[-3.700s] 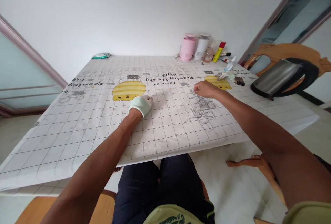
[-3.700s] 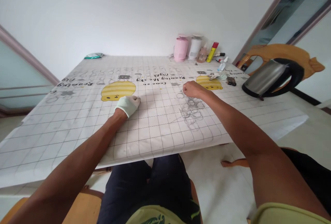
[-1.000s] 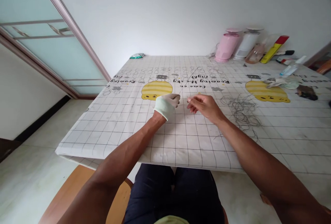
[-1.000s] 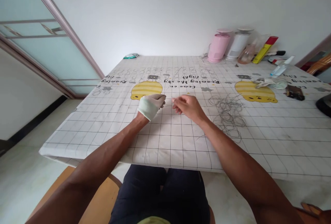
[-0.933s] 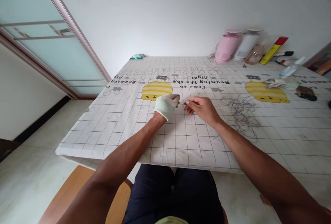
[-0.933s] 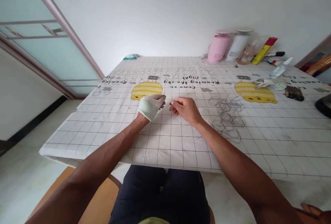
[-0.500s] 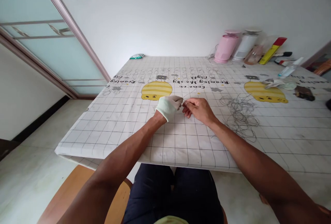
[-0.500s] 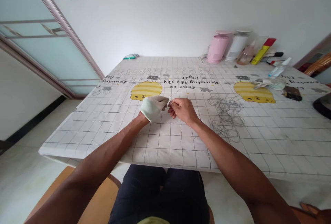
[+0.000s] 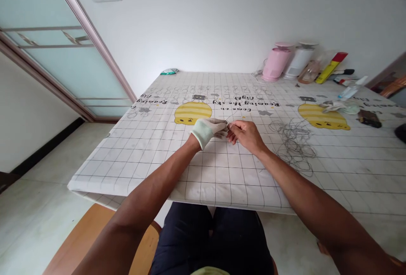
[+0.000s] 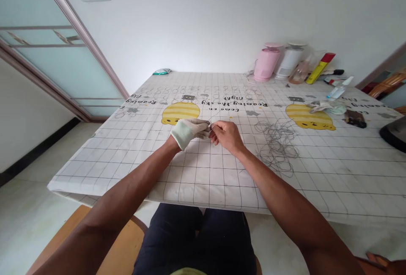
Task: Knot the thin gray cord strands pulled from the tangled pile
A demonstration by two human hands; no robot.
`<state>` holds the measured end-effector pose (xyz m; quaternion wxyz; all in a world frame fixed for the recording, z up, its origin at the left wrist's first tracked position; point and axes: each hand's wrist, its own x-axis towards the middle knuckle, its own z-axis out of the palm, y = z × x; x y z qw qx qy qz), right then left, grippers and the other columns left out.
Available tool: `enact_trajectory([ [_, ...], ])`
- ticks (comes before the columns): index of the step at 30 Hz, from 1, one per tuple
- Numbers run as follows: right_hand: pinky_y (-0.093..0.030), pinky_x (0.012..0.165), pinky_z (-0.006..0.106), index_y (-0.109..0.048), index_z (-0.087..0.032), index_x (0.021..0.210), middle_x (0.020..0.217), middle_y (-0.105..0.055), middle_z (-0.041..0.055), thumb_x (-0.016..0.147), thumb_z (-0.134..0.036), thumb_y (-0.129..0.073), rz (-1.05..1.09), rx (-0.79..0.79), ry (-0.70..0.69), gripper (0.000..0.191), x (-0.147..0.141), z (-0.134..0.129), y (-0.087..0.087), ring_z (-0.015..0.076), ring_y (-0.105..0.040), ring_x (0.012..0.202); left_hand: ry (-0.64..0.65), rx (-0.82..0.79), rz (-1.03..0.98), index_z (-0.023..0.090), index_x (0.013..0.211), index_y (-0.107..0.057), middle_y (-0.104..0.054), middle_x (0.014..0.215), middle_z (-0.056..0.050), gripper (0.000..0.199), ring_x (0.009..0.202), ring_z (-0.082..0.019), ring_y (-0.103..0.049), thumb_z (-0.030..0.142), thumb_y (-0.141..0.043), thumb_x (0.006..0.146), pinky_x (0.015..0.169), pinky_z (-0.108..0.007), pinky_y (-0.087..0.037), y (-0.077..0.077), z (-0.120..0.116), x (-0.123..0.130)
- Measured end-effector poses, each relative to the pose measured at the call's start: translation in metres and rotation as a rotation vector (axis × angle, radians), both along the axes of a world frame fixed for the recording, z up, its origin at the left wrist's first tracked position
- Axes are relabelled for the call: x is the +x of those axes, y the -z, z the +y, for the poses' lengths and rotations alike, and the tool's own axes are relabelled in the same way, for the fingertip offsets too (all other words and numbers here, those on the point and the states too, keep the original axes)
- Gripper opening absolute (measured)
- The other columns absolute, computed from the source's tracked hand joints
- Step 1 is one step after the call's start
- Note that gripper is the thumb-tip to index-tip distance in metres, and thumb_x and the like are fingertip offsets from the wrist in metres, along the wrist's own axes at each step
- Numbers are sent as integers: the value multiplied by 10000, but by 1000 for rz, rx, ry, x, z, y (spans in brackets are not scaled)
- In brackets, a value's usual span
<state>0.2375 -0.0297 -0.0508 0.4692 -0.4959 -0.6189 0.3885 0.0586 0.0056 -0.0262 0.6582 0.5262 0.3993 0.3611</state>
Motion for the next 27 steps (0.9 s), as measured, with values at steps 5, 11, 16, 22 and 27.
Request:
enact_trajectory([
  [5, -537, 479, 245, -680, -195, 737, 651, -715, 33, 1037, -449, -605, -136, 63, -38, 400, 0, -5, -4, 140, -657, 507, 144, -15, -50, 104, 782, -702, -707, 750, -75, 123, 653, -111, -647, 174, -725, 881, 663, -255, -542, -1, 1, -5],
  [11, -553, 497, 248, -674, -207, 779, 657, -702, 19, 1051, -384, -553, -200, 103, -47, 347, -1, -10, -4, 147, -662, 537, 167, 17, -11, 118, 754, -698, -702, 779, -88, 147, 685, -119, -636, 213, -698, 865, 665, -253, -515, 0, 2, -9],
  [16, -552, 478, 262, -646, -210, 741, 715, -736, 41, 1037, -428, -600, -154, 79, -71, 369, -4, -10, -1, 157, -670, 555, 106, 62, 85, 160, 628, -592, -567, 652, -2, 235, 542, -60, -476, 203, -627, 856, 509, -208, -345, 1, 2, -4],
  [22, -555, 496, 287, -743, -179, 919, 840, -765, 95, 966, -582, -739, 203, -84, -182, 405, 1, -6, -6, 193, -706, 655, -5, 120, 103, 163, 624, -607, -582, 665, -2, 248, 544, -66, -493, 243, -682, 847, 488, -217, -342, -5, 1, -8],
  [27, -549, 572, 280, -814, -198, 1040, 926, -733, 80, 907, -577, -822, 407, -46, -160, 402, 7, -6, -13, 179, -664, 772, -4, 76, 81, 137, 779, -732, -651, 709, -24, 137, 533, -77, -512, 258, -767, 835, 473, -232, -364, -8, 1, -16],
])
